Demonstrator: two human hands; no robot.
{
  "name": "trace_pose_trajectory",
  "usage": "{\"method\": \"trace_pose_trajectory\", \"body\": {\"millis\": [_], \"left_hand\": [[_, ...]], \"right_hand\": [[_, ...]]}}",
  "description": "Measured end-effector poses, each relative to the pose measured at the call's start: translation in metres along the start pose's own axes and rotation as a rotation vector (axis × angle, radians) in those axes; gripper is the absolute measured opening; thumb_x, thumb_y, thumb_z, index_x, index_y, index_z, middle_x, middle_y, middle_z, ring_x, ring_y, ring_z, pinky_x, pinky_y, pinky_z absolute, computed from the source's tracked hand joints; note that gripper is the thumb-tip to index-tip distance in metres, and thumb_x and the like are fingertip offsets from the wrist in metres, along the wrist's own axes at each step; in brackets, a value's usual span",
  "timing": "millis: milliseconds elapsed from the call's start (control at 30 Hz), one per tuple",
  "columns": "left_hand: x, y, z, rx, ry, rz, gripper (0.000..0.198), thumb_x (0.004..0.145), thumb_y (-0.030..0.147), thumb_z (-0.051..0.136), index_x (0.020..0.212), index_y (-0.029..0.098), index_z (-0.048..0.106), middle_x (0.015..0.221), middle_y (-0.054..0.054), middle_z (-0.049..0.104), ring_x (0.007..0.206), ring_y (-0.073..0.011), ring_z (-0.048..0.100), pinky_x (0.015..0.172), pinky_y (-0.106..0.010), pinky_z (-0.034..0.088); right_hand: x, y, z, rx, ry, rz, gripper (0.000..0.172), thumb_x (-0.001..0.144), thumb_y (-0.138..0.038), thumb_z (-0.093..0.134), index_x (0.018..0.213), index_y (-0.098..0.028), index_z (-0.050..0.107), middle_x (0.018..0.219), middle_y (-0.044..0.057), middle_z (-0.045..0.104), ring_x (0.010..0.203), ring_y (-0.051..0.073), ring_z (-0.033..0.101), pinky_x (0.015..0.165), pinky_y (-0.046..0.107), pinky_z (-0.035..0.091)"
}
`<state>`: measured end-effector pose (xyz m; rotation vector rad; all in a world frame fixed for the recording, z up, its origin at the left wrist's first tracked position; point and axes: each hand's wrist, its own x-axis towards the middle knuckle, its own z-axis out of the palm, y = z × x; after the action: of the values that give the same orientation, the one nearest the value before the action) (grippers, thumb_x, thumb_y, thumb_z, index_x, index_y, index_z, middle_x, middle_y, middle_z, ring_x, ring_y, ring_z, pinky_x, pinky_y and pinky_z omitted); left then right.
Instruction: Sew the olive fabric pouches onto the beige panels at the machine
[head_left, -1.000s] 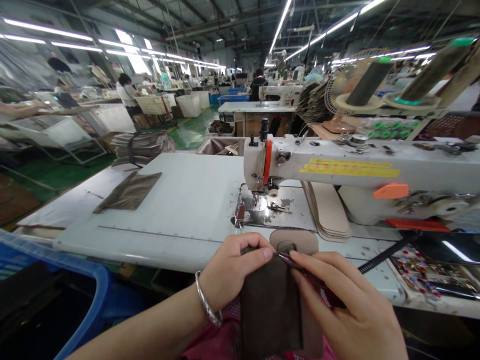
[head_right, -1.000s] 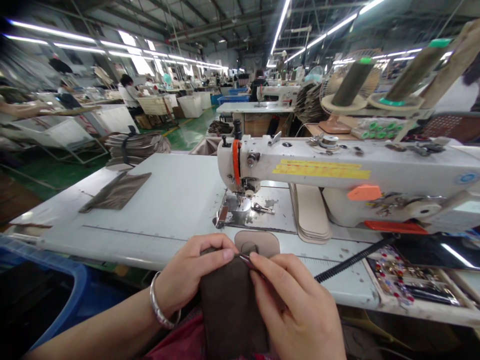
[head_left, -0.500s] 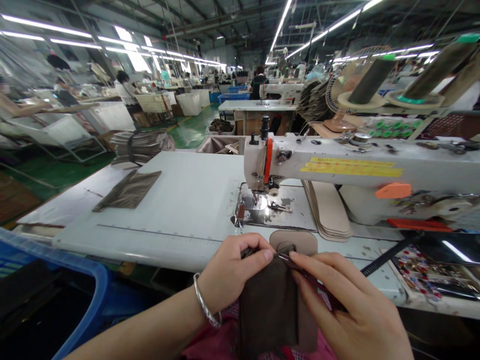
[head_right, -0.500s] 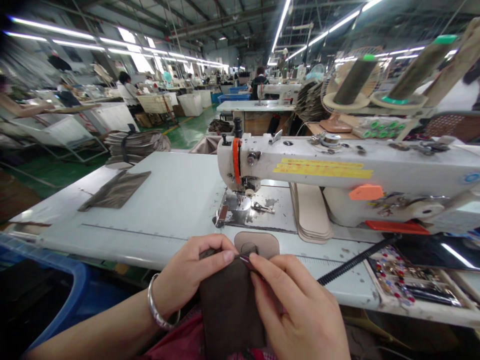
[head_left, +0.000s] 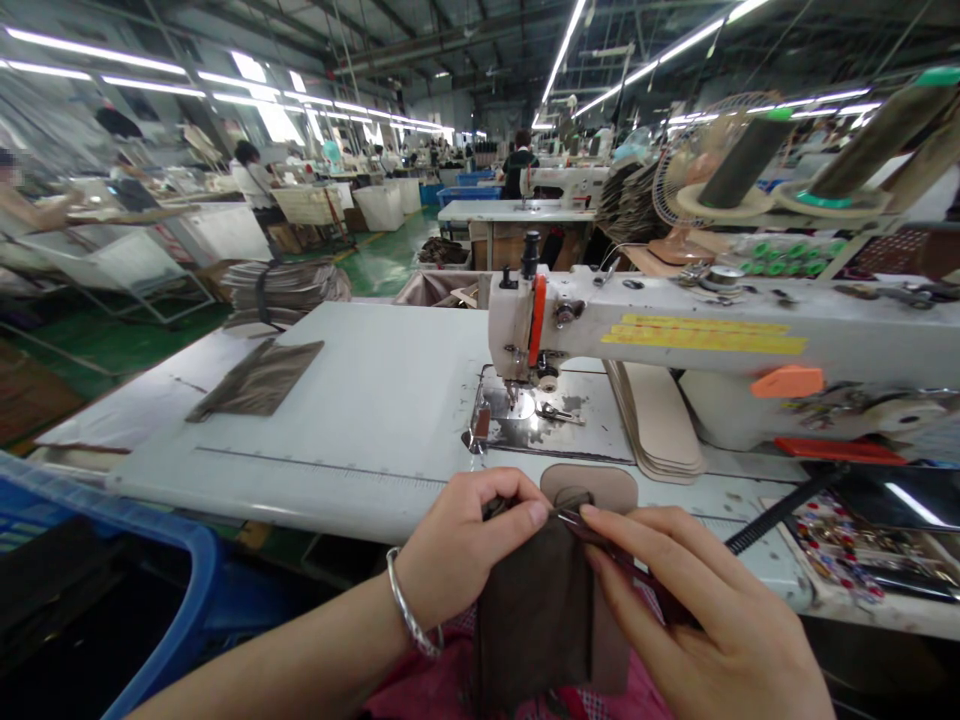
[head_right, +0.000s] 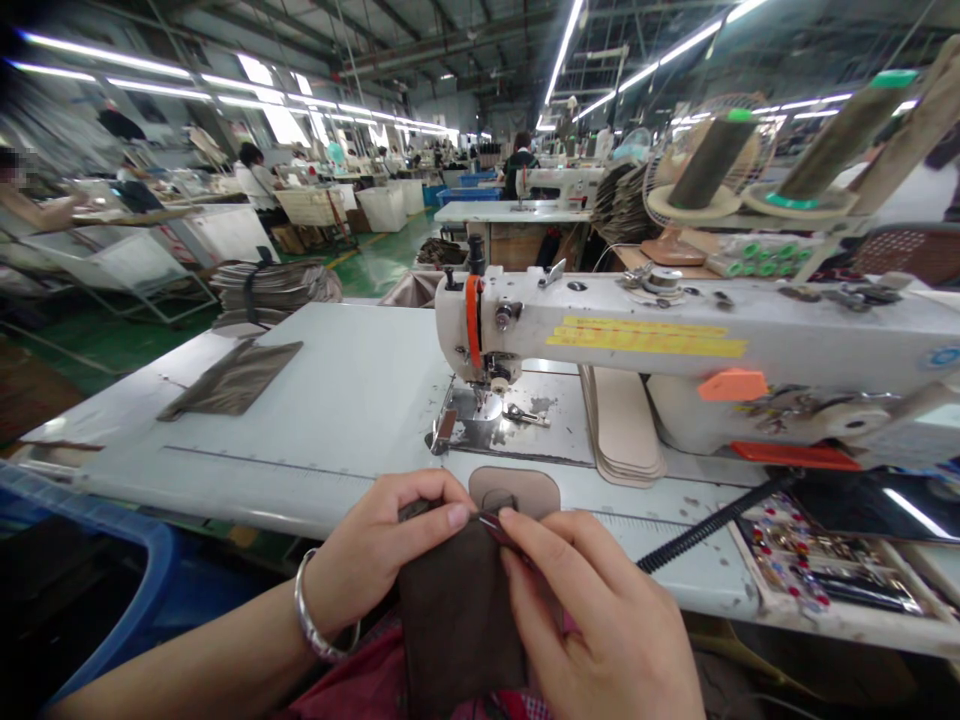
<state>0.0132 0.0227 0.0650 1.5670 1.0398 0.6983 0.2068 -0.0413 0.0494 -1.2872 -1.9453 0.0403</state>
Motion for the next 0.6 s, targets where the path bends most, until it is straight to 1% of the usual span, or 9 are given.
{"method": "trace_pose_trajectory", "body": {"millis": [167, 433, 600], "left_hand": [[-0.0005, 0.0019, 0.0002, 0.012, 0.006, -0.004, 0.024, 0.086, 0.035, 0.057, 0.079, 0.014, 0.066, 0.078, -0.002, 0.063, 0.077, -0.0155, 0.054, 0.071, -0.025, 0.039], [-0.0001, 0.0005, 0.0000, 0.013, 0.008, -0.017, 0.024, 0.086, 0.036, 0.057, 0.081, 0.014, 0.066, 0.079, -0.002, 0.063, 0.077, -0.0162, 0.055, 0.070, -0.025, 0.040], [-0.0012, 0.0005, 0.0006, 0.045, 0.004, 0.016, 0.024, 0.085, 0.035, 0.058, 0.078, 0.014, 0.065, 0.076, -0.002, 0.062, 0.075, -0.0155, 0.054, 0.069, -0.025, 0.040]], "right_hand": [[-0.0005, 0.0004, -0.0003, -0.007, -0.014, 0.016, 0.026, 0.093, -0.022, 0.053, 0.117, -0.025, 0.060, 0.098, 0.002, 0.062, 0.085, 0.012, 0.063, 0.073, 0.019, 0.053], [-0.0010, 0.0002, 0.0007, -0.026, 0.008, 0.016, 0.025, 0.093, -0.022, 0.054, 0.116, -0.025, 0.060, 0.098, 0.001, 0.061, 0.085, 0.011, 0.063, 0.073, 0.019, 0.052], [-0.0002, -0.0003, 0.0004, 0.005, 0.006, 0.019, 0.025, 0.092, -0.020, 0.054, 0.115, -0.025, 0.060, 0.097, 0.002, 0.062, 0.086, 0.012, 0.062, 0.074, 0.019, 0.053]]}}
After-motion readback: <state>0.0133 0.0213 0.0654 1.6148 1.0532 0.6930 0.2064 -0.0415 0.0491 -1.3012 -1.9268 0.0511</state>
